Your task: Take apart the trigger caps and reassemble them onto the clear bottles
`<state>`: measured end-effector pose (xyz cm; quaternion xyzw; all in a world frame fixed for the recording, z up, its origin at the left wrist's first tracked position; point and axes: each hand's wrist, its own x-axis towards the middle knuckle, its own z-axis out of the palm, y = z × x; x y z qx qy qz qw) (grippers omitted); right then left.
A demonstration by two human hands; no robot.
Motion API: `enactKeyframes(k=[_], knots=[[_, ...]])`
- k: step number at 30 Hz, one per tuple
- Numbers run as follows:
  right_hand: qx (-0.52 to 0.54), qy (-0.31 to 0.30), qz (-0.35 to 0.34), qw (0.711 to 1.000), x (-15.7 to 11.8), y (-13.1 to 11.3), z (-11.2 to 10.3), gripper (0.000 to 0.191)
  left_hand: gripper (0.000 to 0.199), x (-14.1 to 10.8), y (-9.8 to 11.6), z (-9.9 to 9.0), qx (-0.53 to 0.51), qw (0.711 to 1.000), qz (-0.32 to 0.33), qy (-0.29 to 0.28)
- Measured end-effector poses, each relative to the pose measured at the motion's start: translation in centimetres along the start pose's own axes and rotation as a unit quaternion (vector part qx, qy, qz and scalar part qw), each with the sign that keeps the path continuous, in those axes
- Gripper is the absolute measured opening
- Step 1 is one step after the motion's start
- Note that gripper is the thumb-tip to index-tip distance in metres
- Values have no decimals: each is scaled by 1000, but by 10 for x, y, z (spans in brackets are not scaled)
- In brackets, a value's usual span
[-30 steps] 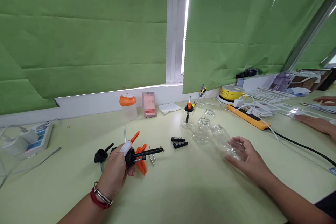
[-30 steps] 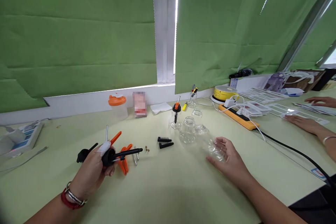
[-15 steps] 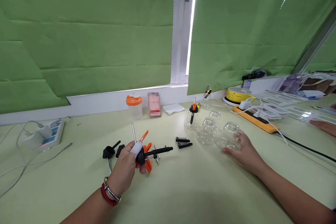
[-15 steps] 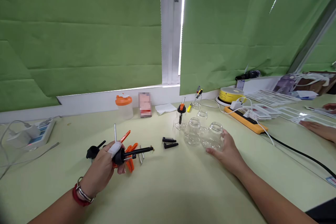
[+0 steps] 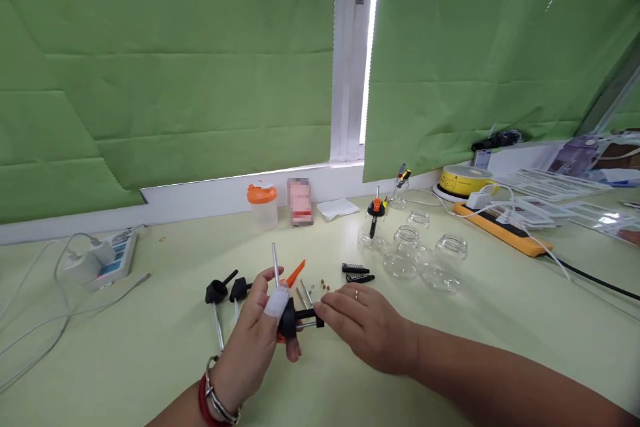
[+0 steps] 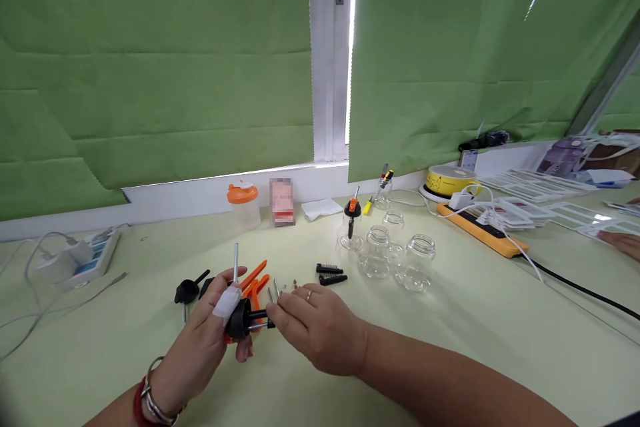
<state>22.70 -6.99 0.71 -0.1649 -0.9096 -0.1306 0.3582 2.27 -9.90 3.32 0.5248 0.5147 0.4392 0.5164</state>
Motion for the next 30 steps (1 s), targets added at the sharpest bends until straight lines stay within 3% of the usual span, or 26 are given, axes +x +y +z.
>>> enactKeyframes(k=[3,5,8,10,12,14,16,18,23,30], knots=[[94,24,113,989,18,5,-6,30,59,0,0,-12,109,988,102,49],[191,-10,218,957,21,11,-13,25,65,2,-1,-20,243,948,188,83],[317,-76,355,876,14,20,-16,20,68,4,-3,-22,397,880,248,78],[407,-111,413,807,5,25,-12,26,64,4,-6,-17,443,860,248,46],[508,-140,440,728,-3,28,-7,36,52,4,-8,-9,446,867,224,13],[582,-166,446,659,-7,30,-3,40,31,4,-10,-4,412,893,178,-20],[610,-191,449,625,-8,31,1,42,23,7,-13,-2,362,921,128,-63],[600,-215,453,623,-9,33,4,42,26,10,-15,-3,332,933,91,-101],[511,-271,453,678,-18,40,17,37,36,19,-21,-9,362,918,37,-157],[465,-265,443,719,-22,42,26,26,31,24,-26,-10,406,906,16,-120]])
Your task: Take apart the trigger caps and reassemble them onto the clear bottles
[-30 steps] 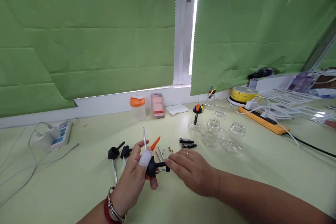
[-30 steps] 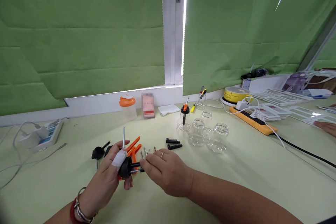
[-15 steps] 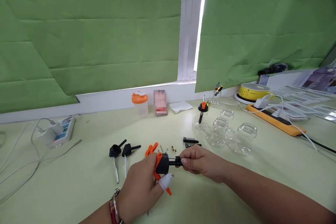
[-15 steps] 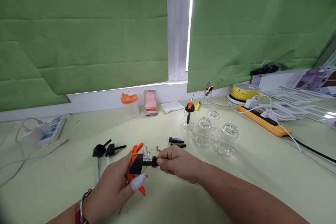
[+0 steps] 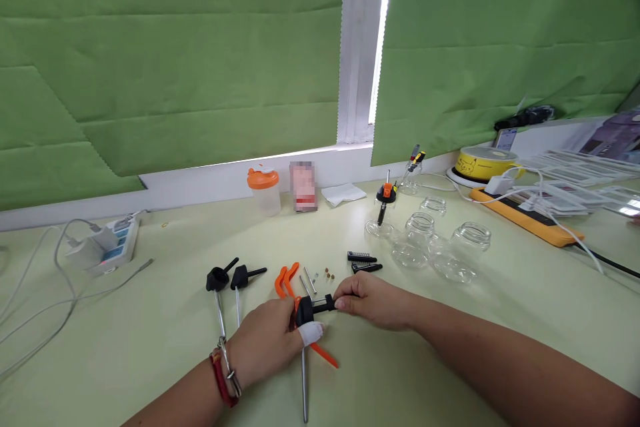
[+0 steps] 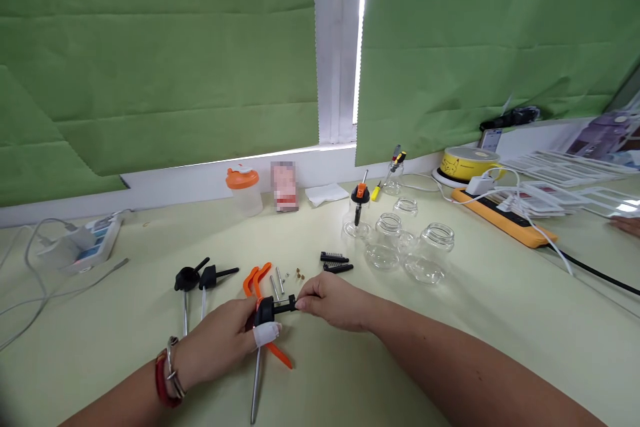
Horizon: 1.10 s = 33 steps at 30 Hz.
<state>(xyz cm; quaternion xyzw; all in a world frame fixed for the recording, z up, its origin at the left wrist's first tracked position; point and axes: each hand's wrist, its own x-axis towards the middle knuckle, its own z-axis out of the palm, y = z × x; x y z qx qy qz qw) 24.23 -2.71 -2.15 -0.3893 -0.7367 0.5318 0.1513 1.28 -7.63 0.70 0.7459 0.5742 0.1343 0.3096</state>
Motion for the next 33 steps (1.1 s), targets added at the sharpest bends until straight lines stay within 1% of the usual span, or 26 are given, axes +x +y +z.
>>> enactKeyframes(k=[3,8,11,15,18,21,28,33], knots=[[-2,22,-6,1000,-1,-2,2,16,30,2,-2,1,-4,1000,-6,10],[-20,44,-30,998,-2,-4,6,13,32,3,-5,1,3,1000,-9,28],[-23,63,-24,997,-2,-5,8,12,39,3,-5,-1,49,999,-14,7],[-18,89,-25,996,1,-2,12,8,40,3,0,-2,114,993,6,-32],[10,121,-22,992,4,4,15,14,40,3,2,2,139,990,6,-37],[23,143,-14,989,7,10,18,23,41,4,3,7,160,987,-14,-22],[26,138,-15,990,12,11,24,23,40,7,5,13,178,984,-20,-17],[25,140,-32,989,16,10,23,13,41,9,4,14,179,984,-19,-13]])
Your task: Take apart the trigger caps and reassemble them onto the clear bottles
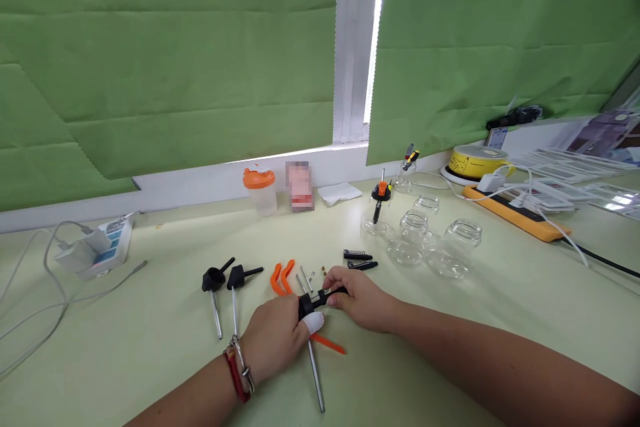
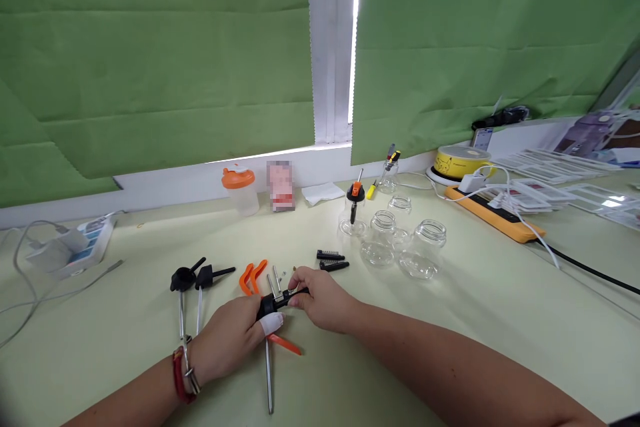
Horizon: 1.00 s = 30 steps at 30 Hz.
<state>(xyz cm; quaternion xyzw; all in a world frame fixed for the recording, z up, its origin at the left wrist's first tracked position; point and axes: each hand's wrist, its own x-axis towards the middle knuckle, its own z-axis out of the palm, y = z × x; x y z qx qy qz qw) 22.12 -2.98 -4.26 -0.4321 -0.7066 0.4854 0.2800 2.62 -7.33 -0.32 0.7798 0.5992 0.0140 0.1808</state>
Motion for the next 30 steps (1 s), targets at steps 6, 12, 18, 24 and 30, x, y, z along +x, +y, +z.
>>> enactKeyframes(k=[6,12,18,24,30], knots=[[-14,-14,12,1000,1,-2,-3,15,38,4,1,-1,-8,1000,-6,0],[-27,-11,8,1000,1,-5,-4,14,36,5,1,-3,-14,1000,-9,-1],[-34,-9,-7,999,3,-5,-4,10,37,5,0,-3,-15,1000,-13,-6],[-53,6,-4,999,4,-5,-5,12,36,9,-2,-4,-21,1000,-7,2],[-48,1,5,999,3,-8,-6,11,36,8,-1,-5,-28,1000,-1,0]])
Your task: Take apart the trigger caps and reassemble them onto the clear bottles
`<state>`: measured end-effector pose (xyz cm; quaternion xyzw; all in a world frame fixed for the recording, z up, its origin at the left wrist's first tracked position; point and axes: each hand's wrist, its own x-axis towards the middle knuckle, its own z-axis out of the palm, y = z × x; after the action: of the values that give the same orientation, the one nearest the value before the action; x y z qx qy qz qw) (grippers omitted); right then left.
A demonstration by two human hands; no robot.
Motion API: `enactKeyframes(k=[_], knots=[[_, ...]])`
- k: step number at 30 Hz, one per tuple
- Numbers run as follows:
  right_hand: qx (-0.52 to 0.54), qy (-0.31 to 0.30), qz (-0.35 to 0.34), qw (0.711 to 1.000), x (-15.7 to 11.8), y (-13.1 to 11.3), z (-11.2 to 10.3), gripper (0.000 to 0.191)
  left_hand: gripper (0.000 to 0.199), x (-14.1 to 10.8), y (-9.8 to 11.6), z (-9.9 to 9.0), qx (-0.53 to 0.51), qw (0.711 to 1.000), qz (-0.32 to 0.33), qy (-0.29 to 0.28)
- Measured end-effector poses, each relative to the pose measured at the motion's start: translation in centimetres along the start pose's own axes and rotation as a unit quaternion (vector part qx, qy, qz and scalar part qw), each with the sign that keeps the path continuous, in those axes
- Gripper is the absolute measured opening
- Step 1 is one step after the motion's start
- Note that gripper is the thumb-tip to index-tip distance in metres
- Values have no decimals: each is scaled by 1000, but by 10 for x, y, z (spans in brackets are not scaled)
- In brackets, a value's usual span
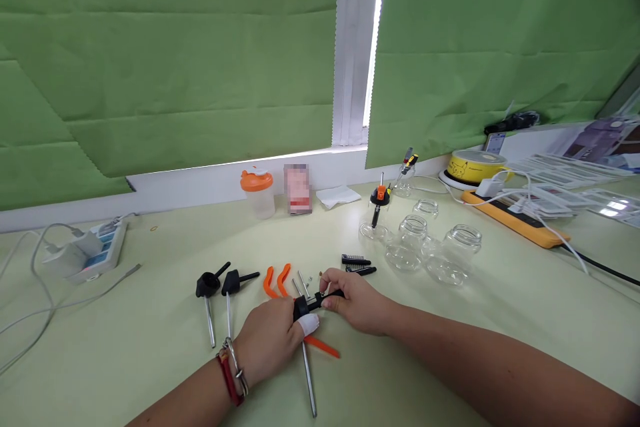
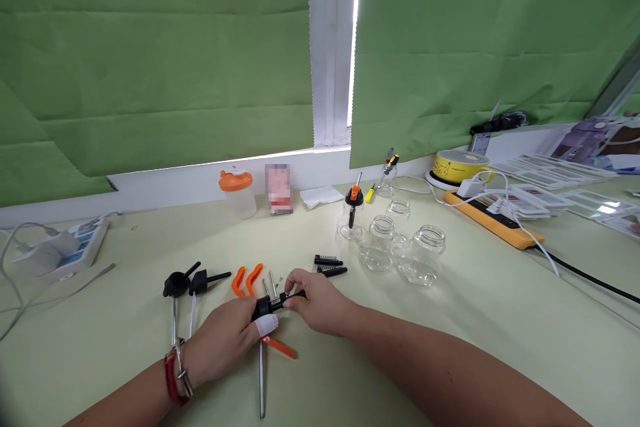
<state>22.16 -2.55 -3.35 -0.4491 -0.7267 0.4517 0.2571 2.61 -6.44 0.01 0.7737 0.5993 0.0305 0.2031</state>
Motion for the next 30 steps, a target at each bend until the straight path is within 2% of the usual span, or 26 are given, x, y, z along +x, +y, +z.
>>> enactKeyframes(k=[14,30], knots=[[20,0,5,1000,0,-1,0,10,33,-1,6,-7,-4,1000,-11,-13],[8,9,-3,1000,0,0,-1,12,35,-1,4,-6,-4,1000,-10,-7]])
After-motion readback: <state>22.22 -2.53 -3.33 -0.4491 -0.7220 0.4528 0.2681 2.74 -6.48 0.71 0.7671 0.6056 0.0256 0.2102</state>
